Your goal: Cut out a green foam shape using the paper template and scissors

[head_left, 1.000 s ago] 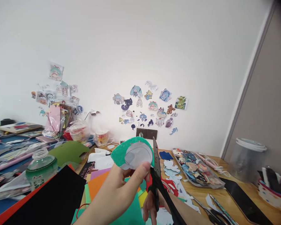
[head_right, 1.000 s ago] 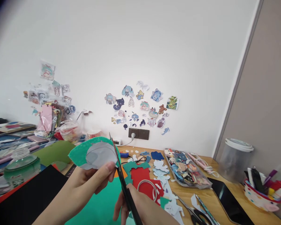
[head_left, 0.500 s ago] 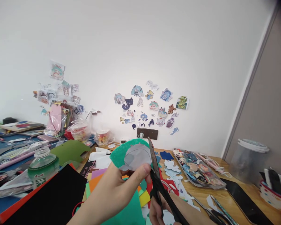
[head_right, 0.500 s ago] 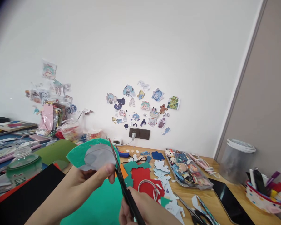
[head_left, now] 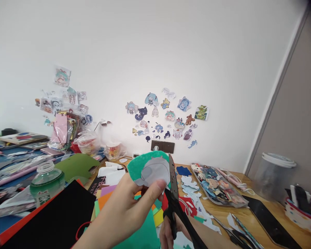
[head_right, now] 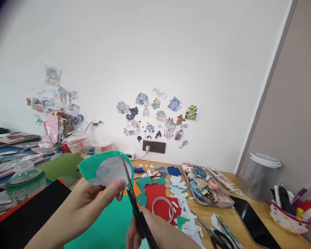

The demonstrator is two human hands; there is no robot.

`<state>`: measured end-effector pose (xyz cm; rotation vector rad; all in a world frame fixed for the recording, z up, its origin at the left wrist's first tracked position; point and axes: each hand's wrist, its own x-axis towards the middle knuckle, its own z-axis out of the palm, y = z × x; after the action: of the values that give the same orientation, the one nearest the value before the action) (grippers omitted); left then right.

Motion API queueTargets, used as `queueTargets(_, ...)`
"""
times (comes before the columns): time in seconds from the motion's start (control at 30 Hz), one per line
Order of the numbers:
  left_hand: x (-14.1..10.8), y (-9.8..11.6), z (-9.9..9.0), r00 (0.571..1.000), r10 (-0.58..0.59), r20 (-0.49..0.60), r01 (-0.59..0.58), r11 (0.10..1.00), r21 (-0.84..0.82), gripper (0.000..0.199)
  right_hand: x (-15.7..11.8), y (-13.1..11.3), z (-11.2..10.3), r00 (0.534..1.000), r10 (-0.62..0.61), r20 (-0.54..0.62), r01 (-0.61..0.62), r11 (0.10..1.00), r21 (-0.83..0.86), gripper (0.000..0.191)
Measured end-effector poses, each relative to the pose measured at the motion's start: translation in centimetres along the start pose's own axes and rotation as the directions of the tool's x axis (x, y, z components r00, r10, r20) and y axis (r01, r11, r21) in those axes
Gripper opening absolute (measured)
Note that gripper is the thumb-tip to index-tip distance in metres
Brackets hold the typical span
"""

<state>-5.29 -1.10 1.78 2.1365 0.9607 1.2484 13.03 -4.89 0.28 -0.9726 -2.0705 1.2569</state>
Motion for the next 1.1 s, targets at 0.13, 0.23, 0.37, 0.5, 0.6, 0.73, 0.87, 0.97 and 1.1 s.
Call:
queueTargets(0.13, 0.0, -0.5, -0.2, 0.998, 0.061, 0.003, -0.061, 0.996, 0.063, 0.031, 0.1, 0.6, 0.5, 0.997, 0.074, -0.001, -0.074, 0.996, 0.049, 0.056)
queueTargets(0.23, -0.1, -0.6, -0.3, 0.999, 0.043, 0.011, -0.044, 0.997, 0.071, 0.033, 0.5, 1.7, 0.4, 0.998, 0.052, 0.028, -0.054, 0.996, 0.074, 0.056)
queueTargets(0.37, -0.2, -0.3, -0.6, 1.0, 0.031, 0.002, -0.031, 0.994, 0.109, 0.038, 0.8, 2.5, -0.2, 0.989, 0.117, 0.087, -0.125, 0.988, 0.092, 0.055)
queueTargets(0.5, -0.2, 0.0, -0.8, 1.0, 0.025, -0.003, -0.024, 0.991, 0.134, 0.041, 1.0, 2.9, -0.6, 0.977, 0.15, 0.152, -0.164, 0.983, 0.086, 0.036)
queueTargets(0.6, -0.1, 0.0, -0.8, 1.0, 0.01, -0.005, -0.01, 0.988, 0.152, 0.043, 1.1, 3.3, -0.7, 0.979, 0.11, 0.173, -0.126, 0.989, 0.081, 0.035)
queueTargets(0.73, -0.1, 0.0, -0.5, 0.999, 0.049, 0.013, -0.05, 0.988, 0.146, 0.042, 1.5, 4.0, -0.6, 0.969, 0.058, 0.239, -0.077, 0.995, 0.07, 0.047)
queueTargets(0.87, 0.0, 0.4, -0.3, 0.994, 0.111, 0.016, -0.112, 0.983, 0.143, 0.039, 2.1, 4.7, 0.0, 0.964, 0.018, 0.264, -0.035, 0.998, 0.059, 0.061)
queueTargets(0.97, -0.1, 0.5, -0.3, 0.992, 0.125, 0.021, -0.127, 0.981, 0.144, 0.038, 2.5, 5.5, 0.5, 0.967, 0.029, 0.255, -0.042, 0.998, 0.045, 0.059)
queueTargets(1.1, -0.4, 0.3, -0.6, 0.994, 0.113, -0.001, -0.112, 0.984, 0.139, 0.037, 3.0, 6.4, 0.8, 0.968, 0.05, 0.246, -0.038, 0.998, -0.052, 0.04)
